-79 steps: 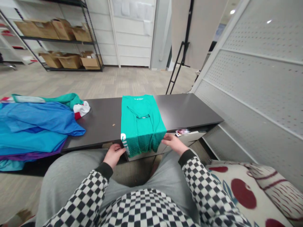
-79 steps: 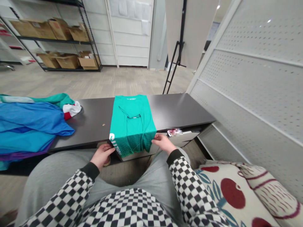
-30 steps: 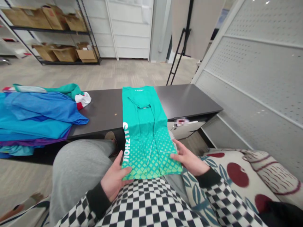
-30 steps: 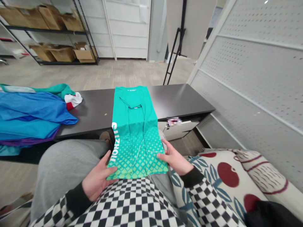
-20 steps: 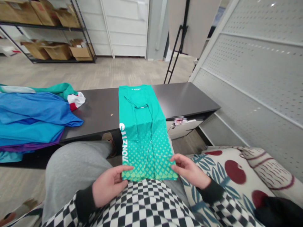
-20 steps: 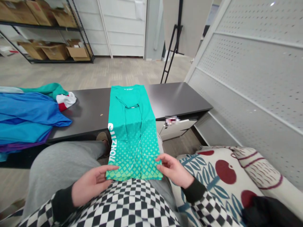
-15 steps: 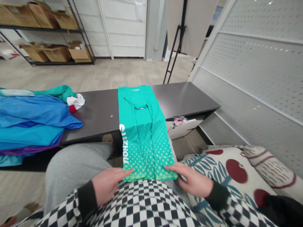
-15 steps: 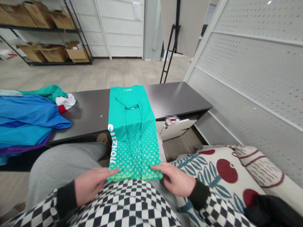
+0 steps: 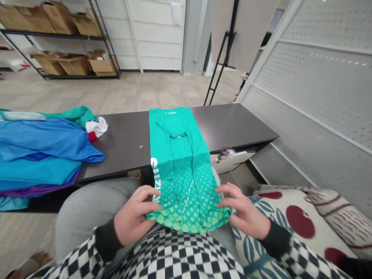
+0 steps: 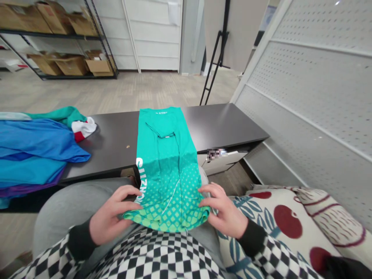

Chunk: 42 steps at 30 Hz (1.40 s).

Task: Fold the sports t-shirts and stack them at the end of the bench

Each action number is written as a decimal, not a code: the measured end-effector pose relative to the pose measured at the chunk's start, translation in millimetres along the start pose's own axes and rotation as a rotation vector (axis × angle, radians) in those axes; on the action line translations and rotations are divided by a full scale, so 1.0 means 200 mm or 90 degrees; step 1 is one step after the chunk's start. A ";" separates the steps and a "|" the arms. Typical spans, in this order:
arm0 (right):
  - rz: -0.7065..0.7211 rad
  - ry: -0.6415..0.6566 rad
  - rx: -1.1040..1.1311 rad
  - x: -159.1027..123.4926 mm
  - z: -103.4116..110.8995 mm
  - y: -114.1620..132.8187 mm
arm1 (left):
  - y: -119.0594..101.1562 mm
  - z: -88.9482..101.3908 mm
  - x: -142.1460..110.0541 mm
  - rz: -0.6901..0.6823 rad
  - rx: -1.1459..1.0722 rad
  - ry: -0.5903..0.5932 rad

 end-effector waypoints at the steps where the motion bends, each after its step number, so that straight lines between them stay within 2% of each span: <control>1: -0.010 0.011 0.066 0.05 0.03 0.00 | 0.00 0.02 0.04 0.009 -0.086 -0.023; 3: -0.041 0.045 0.229 0.15 0.08 0.01 | 0.03 0.06 0.11 0.059 -0.268 -0.039; 6: -0.137 0.056 0.516 0.33 0.13 -0.02 | 0.09 0.09 0.25 0.189 -0.519 -0.070; 9: -0.250 0.002 0.741 0.53 0.14 -0.08 | 0.18 0.11 0.42 0.310 -0.723 -0.187; 11: -0.302 -0.022 0.821 0.68 0.15 -0.13 | 0.25 0.12 0.54 0.380 -0.805 -0.247; 15: -0.344 0.014 0.866 0.97 0.20 -0.24 | 0.40 0.19 0.76 0.437 -0.861 -0.291; 20: -0.350 0.022 0.871 1.43 0.32 -0.39 | 0.62 0.39 1.06 0.448 -0.865 -0.341; 24: -0.359 -0.033 0.861 1.89 0.36 -0.59 | 0.91 0.53 1.33 0.468 -0.849 -0.372; 27: -0.443 -0.025 0.835 2.16 0.30 -0.78 | 1.17 0.56 1.47 0.557 -0.802 -0.374; 29: -0.504 0.001 0.797 2.25 0.24 -0.91 | 1.31 0.57 1.50 0.602 -0.791 -0.346; 32: -0.510 0.000 0.738 2.29 0.17 -1.04 | 1.44 0.56 1.48 0.582 -0.797 -0.303; 36: -0.501 -0.049 0.683 2.28 0.14 -1.08 | 1.47 0.56 1.46 0.521 -0.746 -0.316; 42: -0.424 -0.150 0.633 2.37 0.15 -1.07 | 1.47 0.58 1.57 0.446 -0.756 -0.388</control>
Point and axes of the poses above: each hand's wrist, its own x-axis towards the middle knuckle, its own z-axis out of the back of the hand, y = z × x, the point moved 1 cm from there along x, towards the middle knuckle, and after that the axes turned 6 degrees about -z, right-handed, at the moved point
